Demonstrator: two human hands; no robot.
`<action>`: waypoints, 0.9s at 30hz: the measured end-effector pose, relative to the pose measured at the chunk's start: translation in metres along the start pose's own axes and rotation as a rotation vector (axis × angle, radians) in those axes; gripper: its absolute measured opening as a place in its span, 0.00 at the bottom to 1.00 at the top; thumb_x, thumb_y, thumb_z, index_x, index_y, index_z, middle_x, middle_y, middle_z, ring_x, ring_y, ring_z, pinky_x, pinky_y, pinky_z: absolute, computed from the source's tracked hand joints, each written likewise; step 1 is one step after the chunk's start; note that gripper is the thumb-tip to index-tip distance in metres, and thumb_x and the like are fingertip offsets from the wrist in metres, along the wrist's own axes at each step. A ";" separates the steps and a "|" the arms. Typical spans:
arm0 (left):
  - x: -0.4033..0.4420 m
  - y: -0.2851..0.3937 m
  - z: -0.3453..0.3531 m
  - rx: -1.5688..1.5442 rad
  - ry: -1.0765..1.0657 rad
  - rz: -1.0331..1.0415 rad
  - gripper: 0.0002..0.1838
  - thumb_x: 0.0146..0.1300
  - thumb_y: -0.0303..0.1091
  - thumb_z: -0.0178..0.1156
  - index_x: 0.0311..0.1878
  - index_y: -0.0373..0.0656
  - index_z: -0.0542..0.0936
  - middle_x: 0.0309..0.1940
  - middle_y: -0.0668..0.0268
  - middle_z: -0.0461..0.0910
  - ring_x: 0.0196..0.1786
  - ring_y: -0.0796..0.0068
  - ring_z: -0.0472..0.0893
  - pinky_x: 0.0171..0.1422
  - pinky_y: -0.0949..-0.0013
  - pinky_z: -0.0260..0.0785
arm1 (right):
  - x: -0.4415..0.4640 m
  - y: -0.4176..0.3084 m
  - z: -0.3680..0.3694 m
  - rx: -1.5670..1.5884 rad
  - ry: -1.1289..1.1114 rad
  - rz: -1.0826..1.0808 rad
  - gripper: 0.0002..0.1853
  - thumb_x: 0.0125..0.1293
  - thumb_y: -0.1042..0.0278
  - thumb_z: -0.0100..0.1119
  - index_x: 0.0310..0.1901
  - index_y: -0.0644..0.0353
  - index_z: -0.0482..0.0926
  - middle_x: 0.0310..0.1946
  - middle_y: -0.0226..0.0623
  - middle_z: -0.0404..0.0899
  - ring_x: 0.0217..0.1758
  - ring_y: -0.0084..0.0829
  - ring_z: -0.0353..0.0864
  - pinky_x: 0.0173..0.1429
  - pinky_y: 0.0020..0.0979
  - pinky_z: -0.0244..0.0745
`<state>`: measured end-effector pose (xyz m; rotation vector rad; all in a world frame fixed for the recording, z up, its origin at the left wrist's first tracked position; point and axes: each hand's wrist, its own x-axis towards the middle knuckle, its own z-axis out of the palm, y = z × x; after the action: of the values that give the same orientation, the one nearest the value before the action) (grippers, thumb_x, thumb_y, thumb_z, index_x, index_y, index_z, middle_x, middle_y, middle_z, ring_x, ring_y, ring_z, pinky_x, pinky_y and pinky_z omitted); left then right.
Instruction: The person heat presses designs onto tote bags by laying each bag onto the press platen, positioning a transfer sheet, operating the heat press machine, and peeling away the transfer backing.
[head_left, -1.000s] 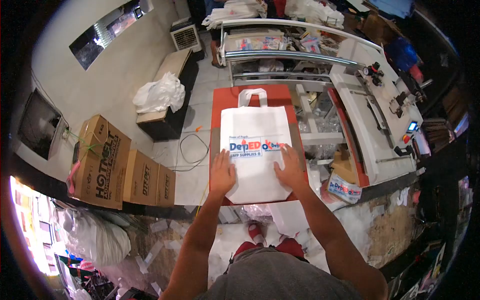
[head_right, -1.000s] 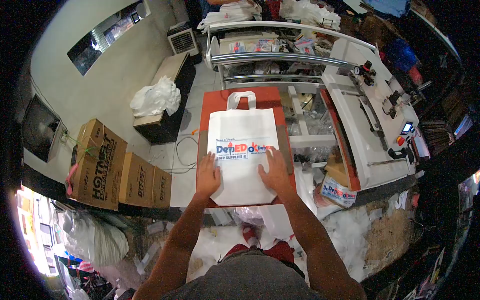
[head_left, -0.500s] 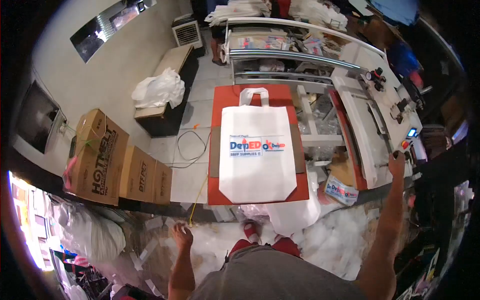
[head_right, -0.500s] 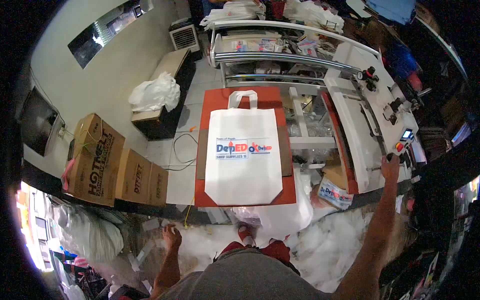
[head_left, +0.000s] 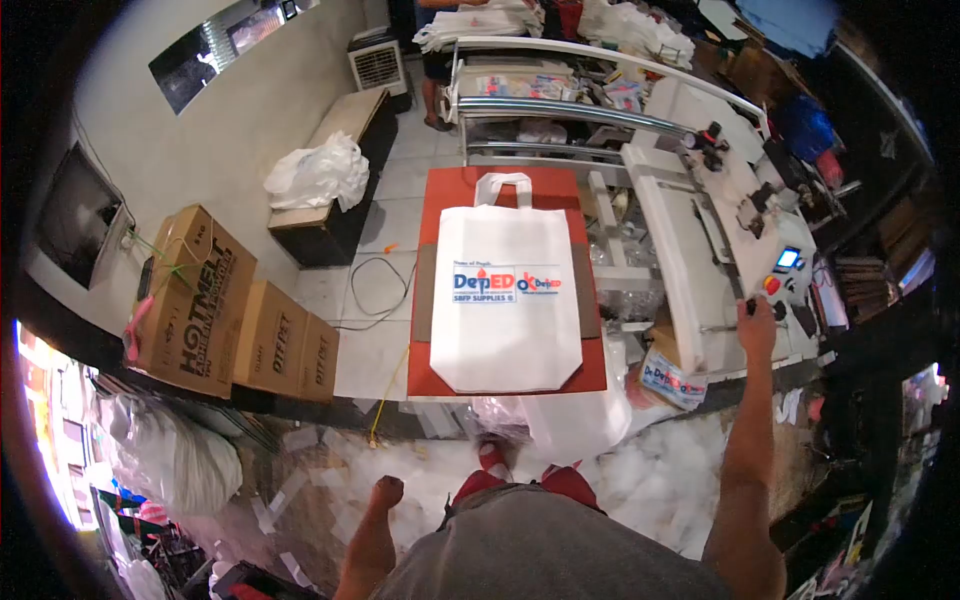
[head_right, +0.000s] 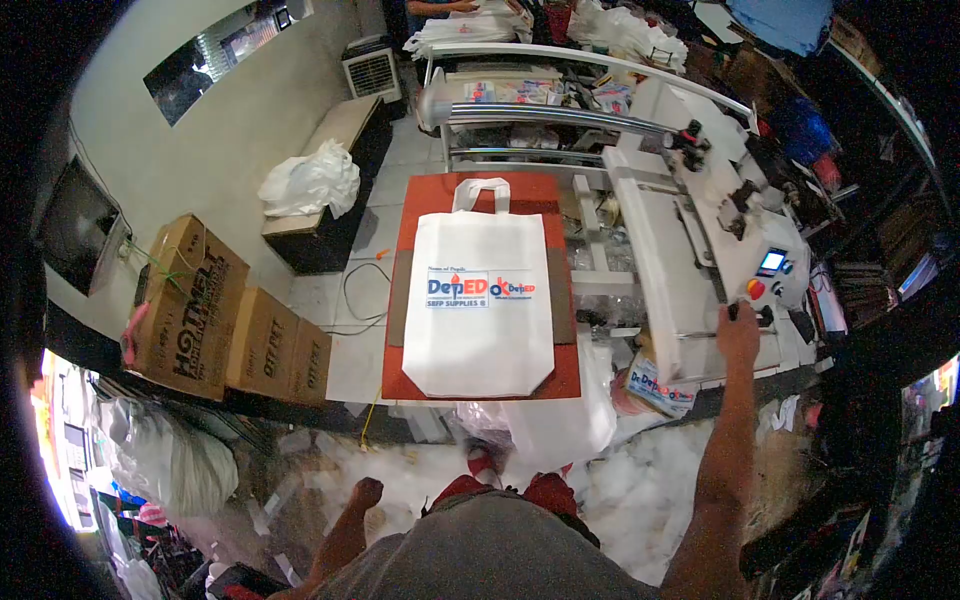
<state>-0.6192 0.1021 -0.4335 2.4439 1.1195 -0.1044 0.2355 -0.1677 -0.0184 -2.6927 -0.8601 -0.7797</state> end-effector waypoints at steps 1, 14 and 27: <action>0.005 0.009 0.002 -0.001 -0.001 -0.002 0.08 0.57 0.34 0.55 0.24 0.43 0.76 0.28 0.55 0.80 0.35 0.51 0.81 0.37 0.51 0.75 | -0.002 -0.020 -0.013 0.001 -0.001 -0.002 0.19 0.69 0.53 0.59 0.46 0.65 0.76 0.45 0.53 0.79 0.49 0.53 0.80 0.51 0.48 0.75; 0.034 0.226 -0.019 -0.342 0.152 -0.434 0.15 0.64 0.43 0.57 0.40 0.41 0.84 0.39 0.47 0.85 0.46 0.45 0.84 0.53 0.50 0.77 | -0.024 -0.132 -0.078 0.703 -0.380 -0.407 0.12 0.69 0.62 0.58 0.45 0.62 0.76 0.38 0.50 0.77 0.42 0.55 0.79 0.46 0.50 0.75; -0.135 0.402 0.106 -0.598 -0.121 -0.866 0.19 0.63 0.48 0.56 0.43 0.43 0.86 0.45 0.52 0.85 0.51 0.51 0.83 0.56 0.55 0.76 | -0.038 -0.236 -0.081 0.906 -0.482 -0.926 0.31 0.63 0.63 0.61 0.66 0.61 0.64 0.63 0.48 0.68 0.57 0.50 0.77 0.59 0.45 0.75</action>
<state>-0.4021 -0.2674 -0.3480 1.3097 1.7614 -0.1498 0.0367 -0.0227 0.0373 -1.5903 -2.0024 0.2047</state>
